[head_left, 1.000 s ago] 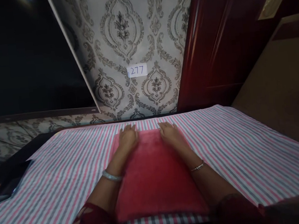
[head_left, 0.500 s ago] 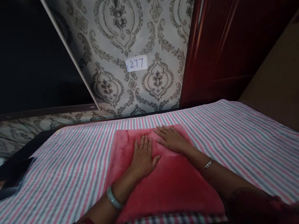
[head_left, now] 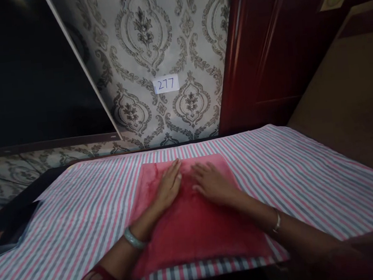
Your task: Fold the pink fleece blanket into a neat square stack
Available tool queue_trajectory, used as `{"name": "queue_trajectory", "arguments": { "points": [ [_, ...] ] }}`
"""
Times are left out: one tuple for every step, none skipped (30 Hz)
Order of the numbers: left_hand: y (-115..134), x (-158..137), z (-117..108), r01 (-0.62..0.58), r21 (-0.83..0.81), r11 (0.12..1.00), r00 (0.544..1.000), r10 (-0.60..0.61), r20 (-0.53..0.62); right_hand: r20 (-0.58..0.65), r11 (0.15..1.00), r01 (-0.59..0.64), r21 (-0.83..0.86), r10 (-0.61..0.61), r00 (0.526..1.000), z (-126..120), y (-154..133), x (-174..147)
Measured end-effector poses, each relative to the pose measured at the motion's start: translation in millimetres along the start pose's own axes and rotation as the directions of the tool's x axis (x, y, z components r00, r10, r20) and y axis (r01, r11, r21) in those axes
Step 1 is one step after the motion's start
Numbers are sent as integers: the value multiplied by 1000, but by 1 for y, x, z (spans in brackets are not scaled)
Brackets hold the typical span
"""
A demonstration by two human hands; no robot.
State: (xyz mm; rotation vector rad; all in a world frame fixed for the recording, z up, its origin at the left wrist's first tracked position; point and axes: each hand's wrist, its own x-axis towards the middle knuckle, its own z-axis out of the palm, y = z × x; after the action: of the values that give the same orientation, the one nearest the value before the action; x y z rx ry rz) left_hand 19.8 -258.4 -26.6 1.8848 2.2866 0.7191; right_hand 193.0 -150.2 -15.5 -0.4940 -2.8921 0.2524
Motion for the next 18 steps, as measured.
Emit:
{"name": "queue_trajectory", "arguments": {
  "points": [
    [2,5,-6,-38,-37,999,999,39,22,10,993,106,43,-106,994,3,-11,-9],
    [4,10,-11,-90,-58,994,992,95,79,24,975,203,89,-206,978,7,-20,-17],
    [6,15,-14,-147,-63,987,975,155,161,37,950,282,132,-289,957,11,-27,-24],
    [8,20,-14,-202,-56,978,944,210,253,52,927,335,170,-348,936,16,-31,-29],
    [8,25,-12,-255,-38,966,908,253,334,69,912,358,200,-378,923,21,-34,-32],
    [7,28,-8,-306,-14,952,872,286,398,86,907,357,223,-383,920,26,-35,-34],
    [4,31,-4,-352,10,936,844,313,436,98,910,340,238,-371,923,30,-35,-36],
    [0,33,0,-393,29,919,827,339,449,105,913,324,249,-358,928,33,-34,-36],
    [-5,35,4,-432,41,901,817,372,442,112,913,316,258,-353,929,36,-33,-36],
    [-11,38,6,-467,49,883,810,405,424,121,910,316,269,-358,926,38,-31,-36],
    [-17,41,7,-491,62,869,809,428,403,129,905,319,282,-366,922,39,-30,-36],
    [-25,45,7,-500,83,862,814,435,385,140,899,323,294,-375,916,40,-28,-35],
    [-32,51,6,-487,109,867,828,418,374,149,895,325,306,-382,912,40,-27,-35],
    [-40,57,5,-451,136,882,849,376,371,157,891,323,317,-386,909,40,-26,-35],
    [-48,63,5,-396,155,905,872,318,373,161,889,320,327,-386,908,39,-26,-34],
    [-55,70,4,-340,159,927,889,261,376,162,888,314,336,-383,909,39,-25,-34],
    [-61,76,4,-295,147,944,898,222,380,160,887,308,343,-379,912,39,-25,-34],
    [-67,82,3,-268,126,955,901,202,383,157,887,302,348,-373,914,39,-25,-34]
  ]
}}
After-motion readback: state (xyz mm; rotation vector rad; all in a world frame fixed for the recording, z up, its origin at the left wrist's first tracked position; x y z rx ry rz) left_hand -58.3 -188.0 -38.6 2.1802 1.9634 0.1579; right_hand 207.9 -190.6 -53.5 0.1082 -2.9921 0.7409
